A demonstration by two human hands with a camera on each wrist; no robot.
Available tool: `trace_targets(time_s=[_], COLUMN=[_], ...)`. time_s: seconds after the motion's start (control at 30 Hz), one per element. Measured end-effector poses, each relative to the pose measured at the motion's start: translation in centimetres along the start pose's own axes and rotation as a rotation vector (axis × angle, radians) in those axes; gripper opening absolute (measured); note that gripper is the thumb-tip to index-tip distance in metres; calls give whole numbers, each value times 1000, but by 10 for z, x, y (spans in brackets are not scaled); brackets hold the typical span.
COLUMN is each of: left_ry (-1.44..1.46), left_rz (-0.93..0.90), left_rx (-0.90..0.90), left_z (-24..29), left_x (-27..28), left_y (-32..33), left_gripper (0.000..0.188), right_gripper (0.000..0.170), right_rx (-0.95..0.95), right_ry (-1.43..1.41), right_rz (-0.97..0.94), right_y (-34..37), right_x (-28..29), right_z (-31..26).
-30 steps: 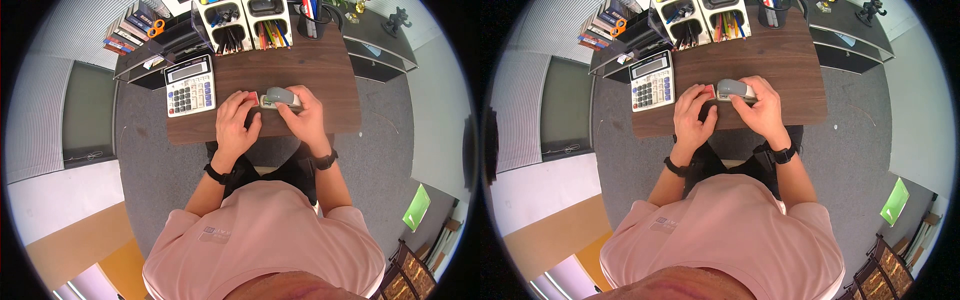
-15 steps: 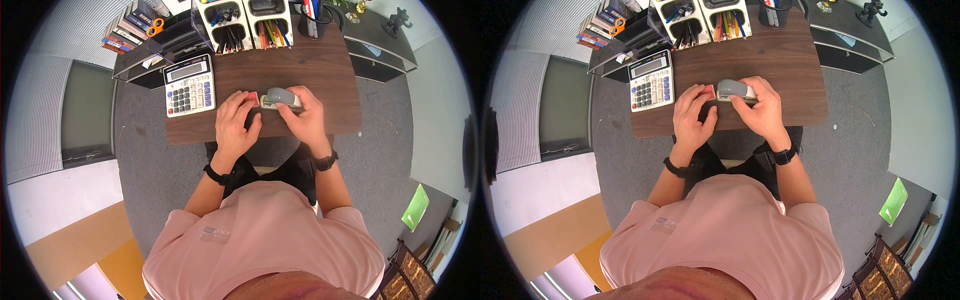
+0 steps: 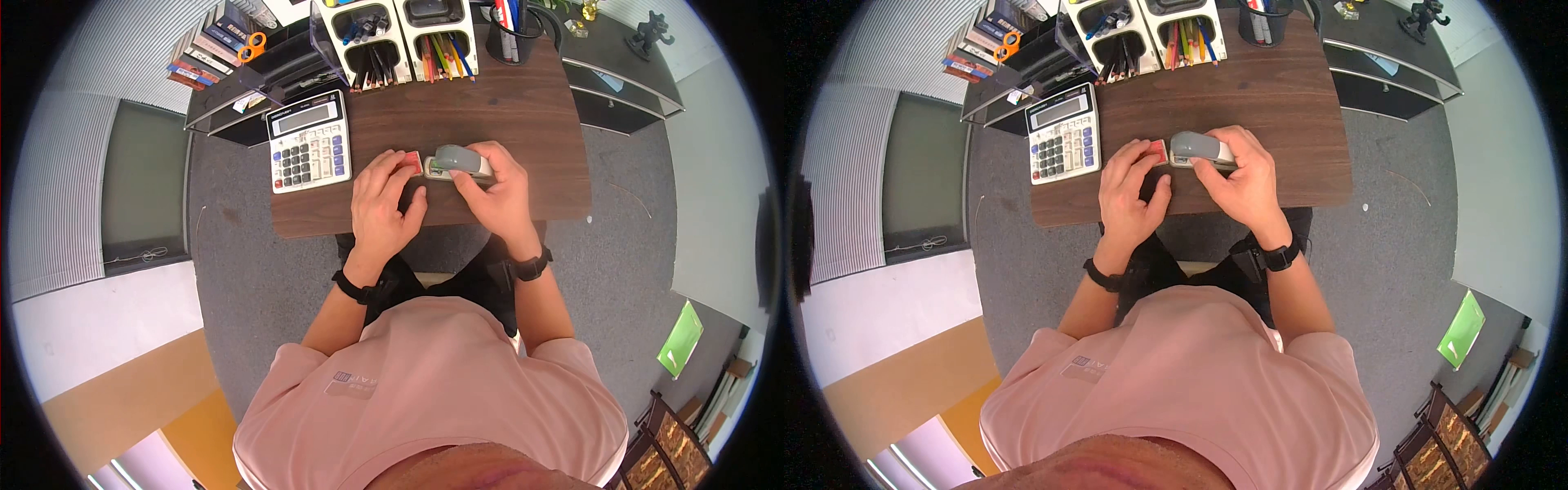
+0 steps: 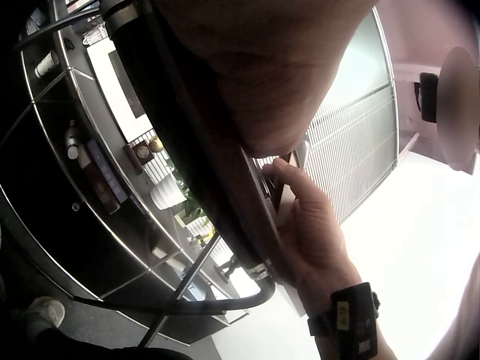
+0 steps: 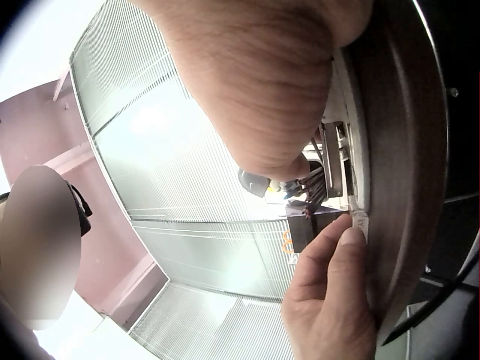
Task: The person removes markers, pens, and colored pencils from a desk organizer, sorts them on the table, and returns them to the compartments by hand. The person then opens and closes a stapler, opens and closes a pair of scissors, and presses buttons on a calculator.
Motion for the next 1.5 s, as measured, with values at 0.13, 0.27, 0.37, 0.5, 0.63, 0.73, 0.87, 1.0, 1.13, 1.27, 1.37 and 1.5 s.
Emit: trace_targets(time_s=[0.13, 0.27, 0.37, 0.5, 0.63, 0.73, 0.87, 1.0, 1.13, 1.27, 1.37, 1.5], left_ry=[8, 4, 4, -3, 2, 9, 11, 8, 9, 5, 3, -2], left_rz=[3, 7, 6, -1, -1, 5, 7, 4, 4, 2, 1, -4], left_rx=[-1, -2, -2, -2, -2, -1, -6, -1, -3, -4, -5, -4], left_z=[0, 0, 0, -1, 0, 1, 1, 1, 0, 0, 0, 0], left_x=[-1, -1, -1, -1, -1, 0, 0, 0, -1, -1, 0, 0], left_y=[0, 0, 0, 0, 0, -1, -1, -1, 0, -1, -1, 0], left_gripper=[35, 34, 34, 34, 34, 34, 34, 34, 34, 33, 33, 34], right_gripper=[26, 27, 27, 28, 28, 28, 27, 26, 26, 27, 27, 28], right_rx=[16, 17, 16, 10, 16, 2, 11, 16, 12, 18, 24, 25], right_ry=[-9, -14, -19, -14, 5, 0, -7, 5, 7, 1, -6, -12], right_rz=[9, 10, 11, 8, 9, 7, 6, 10, 12, 15, 17, 18], right_y=[0, 0, 0, 0, 0, 0, 0, -1, -1, -1, 0, 0], right_x=[0, 0, 0, 1, 1, 0, 0, 0, 0, 0, 0, 0], right_z=[1, 2, 1, 1, 0, 0, 0, -2, -1, 0, 0, 1])
Point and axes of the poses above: each hand's wrist, its own y-axis away from the middle knuckle, its own x-axis out of the back of the hand, z = x × y, the point moved 1 cm from there along -y, towards the middle knuckle, and after that the axes turned 9 degrees about z, right-handed, at the moved point
